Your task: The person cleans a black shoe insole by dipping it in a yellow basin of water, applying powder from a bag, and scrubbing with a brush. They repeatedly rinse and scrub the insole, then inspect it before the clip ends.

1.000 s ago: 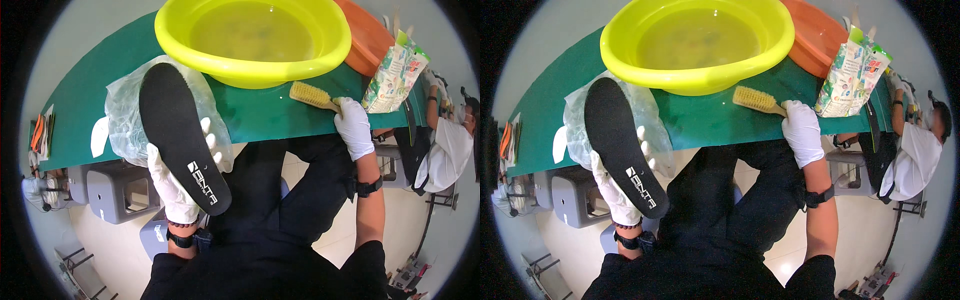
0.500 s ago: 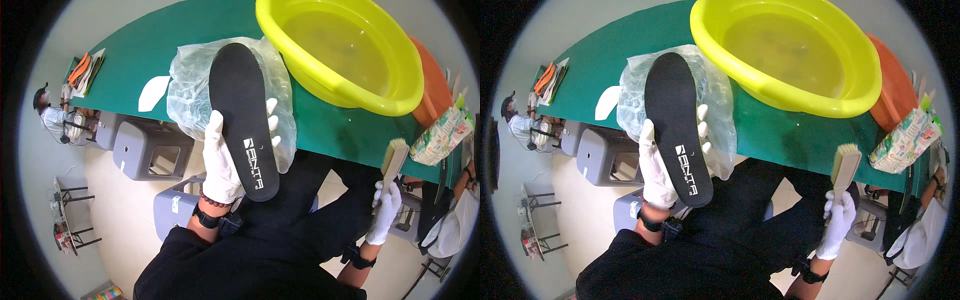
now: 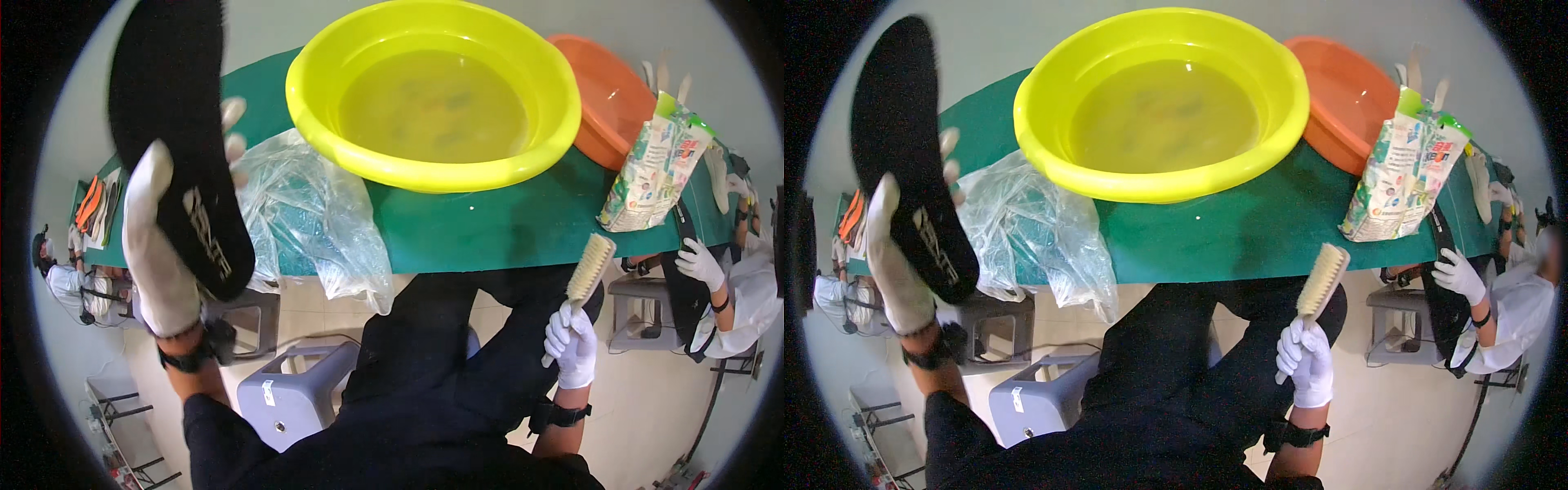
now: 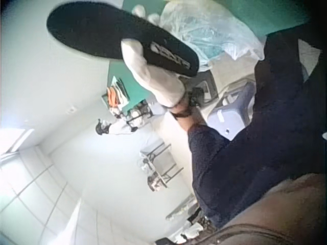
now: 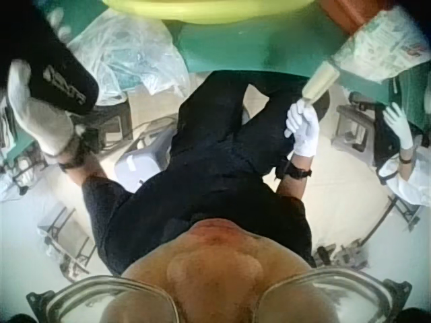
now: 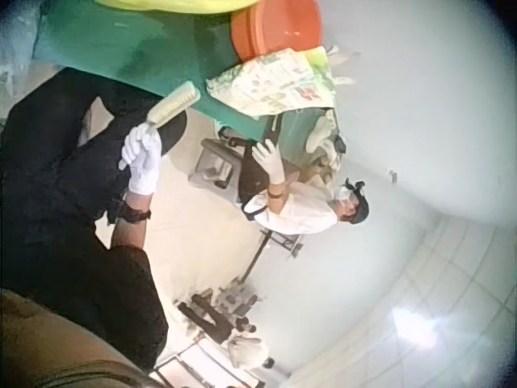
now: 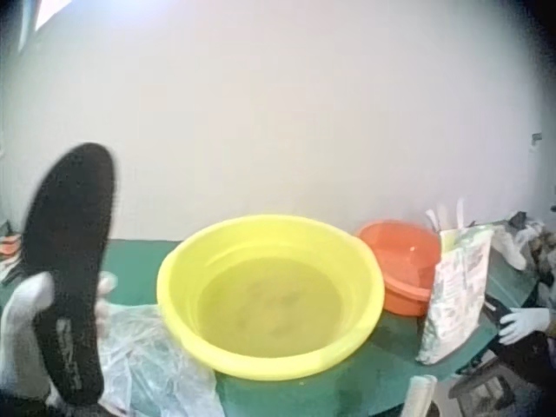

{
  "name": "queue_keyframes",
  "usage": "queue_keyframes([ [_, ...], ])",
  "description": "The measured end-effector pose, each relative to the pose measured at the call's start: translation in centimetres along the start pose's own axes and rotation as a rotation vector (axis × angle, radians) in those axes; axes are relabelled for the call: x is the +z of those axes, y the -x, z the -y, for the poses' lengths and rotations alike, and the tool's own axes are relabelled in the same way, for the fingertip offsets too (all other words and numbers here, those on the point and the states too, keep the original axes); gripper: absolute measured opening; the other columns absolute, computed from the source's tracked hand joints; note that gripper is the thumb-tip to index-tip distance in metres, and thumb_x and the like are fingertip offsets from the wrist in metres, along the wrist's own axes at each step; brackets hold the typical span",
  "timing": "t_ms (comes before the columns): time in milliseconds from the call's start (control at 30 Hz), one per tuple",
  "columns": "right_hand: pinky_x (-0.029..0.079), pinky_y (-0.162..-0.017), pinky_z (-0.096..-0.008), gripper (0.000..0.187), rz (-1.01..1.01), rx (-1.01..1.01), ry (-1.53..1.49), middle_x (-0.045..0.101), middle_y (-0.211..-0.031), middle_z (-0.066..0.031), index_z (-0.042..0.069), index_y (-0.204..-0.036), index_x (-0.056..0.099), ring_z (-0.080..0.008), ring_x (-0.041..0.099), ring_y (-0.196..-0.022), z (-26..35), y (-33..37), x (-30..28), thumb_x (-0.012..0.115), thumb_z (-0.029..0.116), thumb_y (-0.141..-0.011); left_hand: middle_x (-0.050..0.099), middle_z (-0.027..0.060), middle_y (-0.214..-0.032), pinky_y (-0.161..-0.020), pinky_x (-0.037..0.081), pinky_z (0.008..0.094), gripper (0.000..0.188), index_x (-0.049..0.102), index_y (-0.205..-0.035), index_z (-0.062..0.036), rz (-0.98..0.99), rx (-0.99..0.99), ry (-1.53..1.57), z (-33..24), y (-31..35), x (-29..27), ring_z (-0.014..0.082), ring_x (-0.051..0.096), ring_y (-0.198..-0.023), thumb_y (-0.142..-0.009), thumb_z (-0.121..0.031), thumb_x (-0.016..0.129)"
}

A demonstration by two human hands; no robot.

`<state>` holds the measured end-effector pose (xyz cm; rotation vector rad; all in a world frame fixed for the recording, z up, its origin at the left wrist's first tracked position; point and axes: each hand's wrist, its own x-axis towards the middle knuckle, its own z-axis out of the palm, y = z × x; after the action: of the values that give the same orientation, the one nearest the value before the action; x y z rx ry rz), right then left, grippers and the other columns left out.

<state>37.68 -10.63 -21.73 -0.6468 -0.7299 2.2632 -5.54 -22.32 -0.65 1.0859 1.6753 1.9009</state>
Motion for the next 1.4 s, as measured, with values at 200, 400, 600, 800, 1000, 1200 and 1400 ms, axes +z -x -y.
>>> queue_keyframes([
  [200, 0.036, -0.041, -0.0253, 0.019, 0.156, 0.093, -0.343, 0.038, -0.061, -0.0012, 0.005, -0.087, 0.047, -0.0110, 0.037, -0.047, -0.2, -0.9, -2.4, 0.056, 0.020, -0.093, 0.069, 0.0100, -0.108, -0.090, 0.050, 0.0278, 0.046, 0.057, -0.129, -0.0041, 0.339, -0.127, -0.089, -1.2, -9.0, 3.2, 0.0141, 0.065, -0.098, -0.099, -0.036, 0.045],
  [400, 0.035, -0.040, -0.0242, 0.021, 0.118, 0.121, -0.189, 0.039, -0.062, -0.0002, 0.005, -0.088, 0.049, -0.0100, 0.037, -0.047, -0.4, -1.0, -1.2, 0.059, 0.022, -0.094, 0.061, 0.0136, -0.118, -0.089, 0.054, 0.0319, 0.034, 0.051, -0.121, -0.0028, 0.658, 1.309, -1.089, 3.7, -21.6, 4.8, 0.0217, 0.064, -0.104, -0.088, -0.004, 0.057],
  [600, 0.035, -0.041, -0.0243, 0.022, 0.076, 0.096, -0.192, 0.039, -0.061, 0.0000, 0.005, -0.089, 0.049, -0.0095, 0.037, -0.047, -0.6, -0.7, -2.1, 0.060, 0.024, -0.093, 0.067, 0.0073, -0.094, -0.068, 0.056, 0.0332, 0.025, 0.062, -0.109, -0.0011, 0.674, -0.443, -0.405, 9.0, -20.8, 13.0, 0.0164, 0.064, -0.075, -0.092, -0.019, 0.057],
  [800, 0.035, -0.041, -0.0248, 0.022, 0.052, 0.091, -0.180, 0.040, -0.061, -0.0002, 0.006, -0.089, 0.050, -0.0100, 0.038, -0.047, -0.4, -0.9, -1.9, 0.060, 0.025, -0.093, 0.060, 0.0107, -0.116, -0.088, 0.051, 0.0353, 0.053, 0.053, -0.126, -0.0051, 0.795, -0.307, -1.208, 7.9, -20.1, 14.5, 0.0232, 0.059, -0.108, -0.086, -0.037, 0.064],
  [1000, 0.038, -0.043, -0.0270, 0.018, 0.063, 0.099, -0.213, 0.040, -0.061, -0.0016, 0.004, -0.089, 0.050, -0.0113, 0.039, -0.047, -0.5, -1.5, -1.7, 0.055, 0.020, -0.095, 0.054, 0.0195, -0.132, -0.102, 0.042, 0.0384, 0.078, 0.033, -0.147, -0.0055, 1.100, -0.023, -1.467, 7.1, -18.0, 16.3, 0.0306, 0.052, -0.123, -0.083, -0.036, 0.066],
  [1200, 0.036, -0.043, -0.0256, 0.021, 0.025, 0.095, -0.134, 0.041, -0.061, -0.0006, 0.006, -0.090, 0.051, -0.0106, 0.039, -0.047, -0.5, -1.4, -1.2, 0.059, 0.025, -0.093, 0.051, 0.0251, -0.129, -0.096, 0.047, 0.0421, 0.088, 0.021, -0.154, -0.0267, 1.196, 0.142, -1.612, 9.3, -18.0, 20.1, 0.0359, 0.059, -0.112, -0.080, -0.032, 0.069],
  [1400, 0.036, -0.043, -0.0266, 0.020, 0.019, 0.100, -0.154, 0.041, -0.060, -0.0008, 0.005, -0.091, 0.052, -0.0113, 0.040, -0.046, -0.5, -1.5, -1.8, 0.059, 0.024, -0.093, 0.052, 0.0250, -0.131, -0.095, 0.047, 0.0422, 0.093, 0.012, -0.155, -0.0265, 1.405, 0.120, -1.698, 13.0, -18.0, 19.9, 0.0367, 0.059, -0.113, -0.080, -0.038, 0.067],
])
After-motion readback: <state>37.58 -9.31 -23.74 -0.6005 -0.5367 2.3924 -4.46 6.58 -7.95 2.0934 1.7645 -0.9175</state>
